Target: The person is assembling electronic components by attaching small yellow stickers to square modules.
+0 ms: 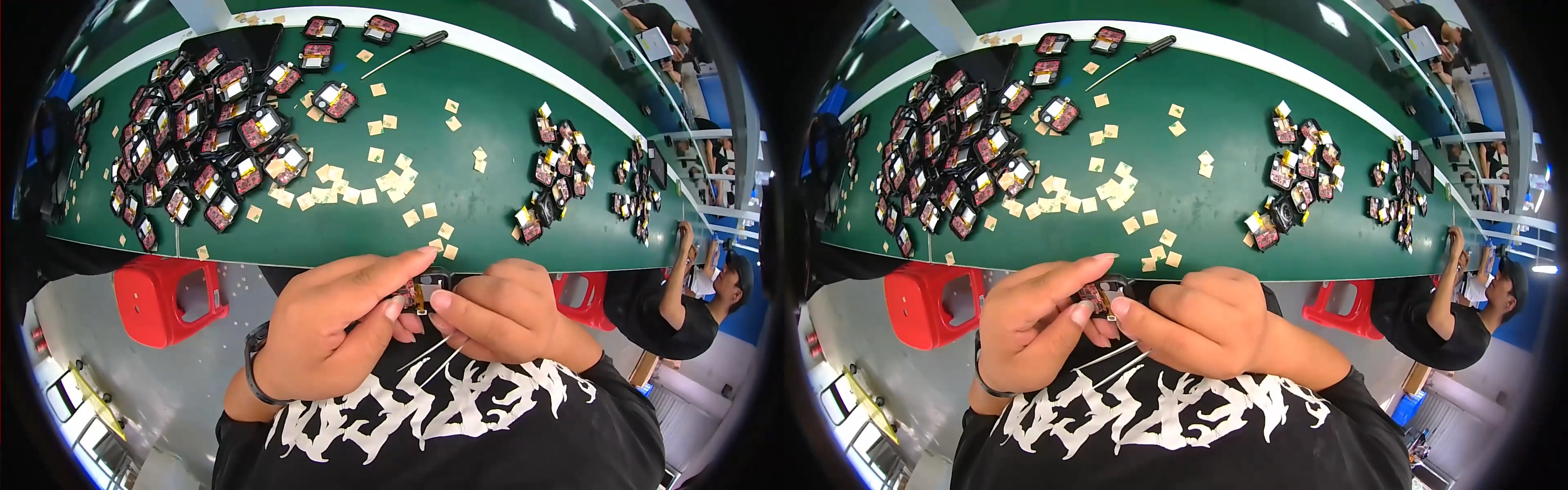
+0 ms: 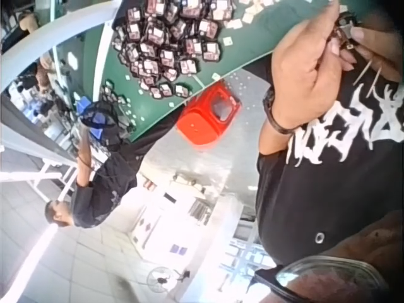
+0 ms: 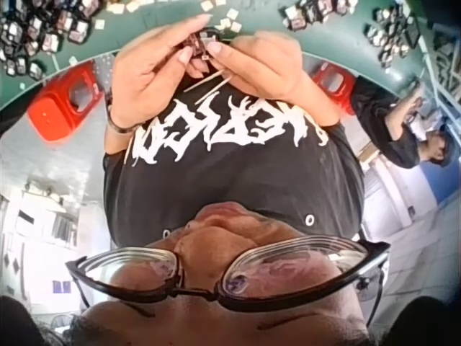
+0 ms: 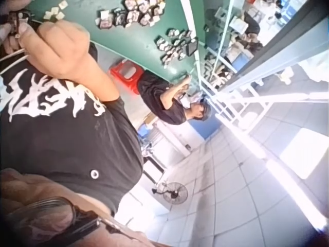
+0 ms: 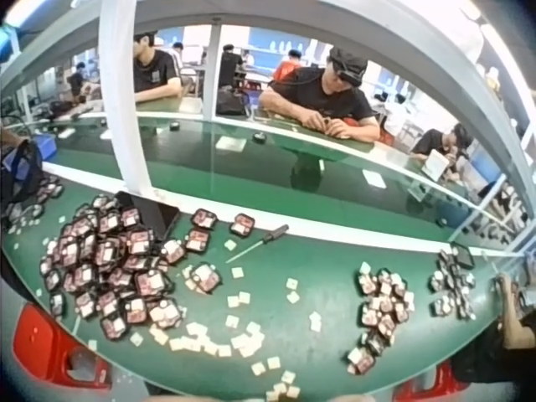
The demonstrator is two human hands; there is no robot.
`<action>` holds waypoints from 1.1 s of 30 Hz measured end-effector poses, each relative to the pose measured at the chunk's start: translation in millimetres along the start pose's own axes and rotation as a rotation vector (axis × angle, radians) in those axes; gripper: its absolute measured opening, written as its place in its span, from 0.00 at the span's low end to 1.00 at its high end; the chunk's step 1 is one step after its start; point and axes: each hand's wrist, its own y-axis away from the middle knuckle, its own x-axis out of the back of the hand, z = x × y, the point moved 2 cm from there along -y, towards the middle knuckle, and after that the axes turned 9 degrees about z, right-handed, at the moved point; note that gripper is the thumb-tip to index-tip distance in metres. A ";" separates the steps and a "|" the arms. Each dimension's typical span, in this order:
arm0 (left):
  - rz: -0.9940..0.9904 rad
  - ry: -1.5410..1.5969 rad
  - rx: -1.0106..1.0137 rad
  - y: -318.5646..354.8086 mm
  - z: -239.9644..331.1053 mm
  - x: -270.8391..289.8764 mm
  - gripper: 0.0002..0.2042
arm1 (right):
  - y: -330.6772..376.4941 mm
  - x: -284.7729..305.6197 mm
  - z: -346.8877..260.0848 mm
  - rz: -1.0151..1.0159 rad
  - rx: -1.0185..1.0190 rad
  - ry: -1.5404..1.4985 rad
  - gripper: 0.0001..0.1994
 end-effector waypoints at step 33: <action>0.077 -0.150 -0.187 10.1 -40.7 7.9 0.26 | -18.4 -34.7 -11.1 -0.326 -0.130 0.137 0.14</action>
